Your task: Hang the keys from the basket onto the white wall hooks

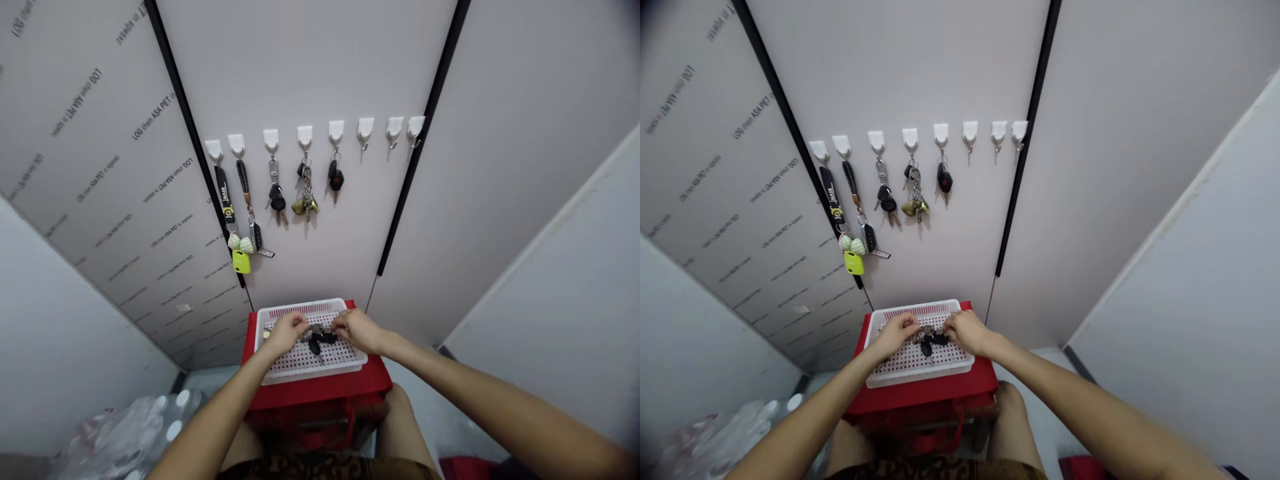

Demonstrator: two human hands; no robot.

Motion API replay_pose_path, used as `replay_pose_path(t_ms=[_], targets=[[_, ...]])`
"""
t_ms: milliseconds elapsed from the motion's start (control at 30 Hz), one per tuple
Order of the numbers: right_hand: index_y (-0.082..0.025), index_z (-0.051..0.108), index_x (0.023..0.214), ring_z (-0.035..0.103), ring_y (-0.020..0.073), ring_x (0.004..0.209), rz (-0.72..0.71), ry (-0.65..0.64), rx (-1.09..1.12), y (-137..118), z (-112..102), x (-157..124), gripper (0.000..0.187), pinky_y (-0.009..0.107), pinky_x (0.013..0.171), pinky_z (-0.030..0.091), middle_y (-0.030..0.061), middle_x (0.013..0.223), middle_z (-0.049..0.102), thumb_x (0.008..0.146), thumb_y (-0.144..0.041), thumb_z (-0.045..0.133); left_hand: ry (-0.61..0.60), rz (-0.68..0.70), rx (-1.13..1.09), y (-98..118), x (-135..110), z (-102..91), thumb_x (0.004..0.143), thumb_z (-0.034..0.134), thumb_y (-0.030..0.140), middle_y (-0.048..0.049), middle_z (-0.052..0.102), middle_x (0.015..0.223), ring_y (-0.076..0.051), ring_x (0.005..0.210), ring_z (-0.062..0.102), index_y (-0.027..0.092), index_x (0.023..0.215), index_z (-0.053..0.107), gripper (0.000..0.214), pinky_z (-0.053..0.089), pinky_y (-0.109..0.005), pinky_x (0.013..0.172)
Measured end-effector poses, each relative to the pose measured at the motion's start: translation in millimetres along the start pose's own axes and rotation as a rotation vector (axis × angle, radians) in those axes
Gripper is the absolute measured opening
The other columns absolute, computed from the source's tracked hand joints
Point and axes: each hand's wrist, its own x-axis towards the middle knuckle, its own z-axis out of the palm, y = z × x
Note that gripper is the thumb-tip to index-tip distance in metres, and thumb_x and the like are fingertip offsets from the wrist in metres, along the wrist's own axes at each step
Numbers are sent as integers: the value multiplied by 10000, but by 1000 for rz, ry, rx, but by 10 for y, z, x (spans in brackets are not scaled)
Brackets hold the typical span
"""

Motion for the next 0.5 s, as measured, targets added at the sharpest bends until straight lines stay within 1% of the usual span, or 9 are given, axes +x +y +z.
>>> replay_pose_path(t_ms=[100,167,300,367,500], targets=[[-181,566,793,478,153,792,31,66,44,-35,26,10,208,252,693,318,48,812,569,626,-216,448,62,-107,-282,65,-33,-33,613,451,221,46,470,477,-62,475,462,147,580,407,92,332,-166,477],[-182,553,813,474,155,797,61,122,102,-79,50,16,239,260,694,317,43,831,562,610,-284,478,97,-165,-425,121,-56,-40,610,467,234,50,474,485,-61,476,490,151,602,394,111,351,-165,478],[-175,542,681,474,159,737,165,315,149,-221,99,49,227,291,695,305,25,721,562,573,-371,507,171,-219,-600,218,-68,-16,600,500,231,53,469,484,-62,468,513,155,611,376,146,374,-160,460],[-171,523,638,471,149,690,185,390,187,-300,119,77,198,279,660,316,20,683,553,565,-355,517,183,-224,-656,252,-63,12,605,498,209,41,492,516,-56,462,513,153,618,377,134,380,-157,454],[-162,514,604,457,116,602,176,440,360,-379,111,140,125,228,560,333,18,634,536,631,-264,446,204,-205,-733,304,-56,38,613,483,162,34,505,535,-52,454,510,152,631,376,109,393,-165,465]])
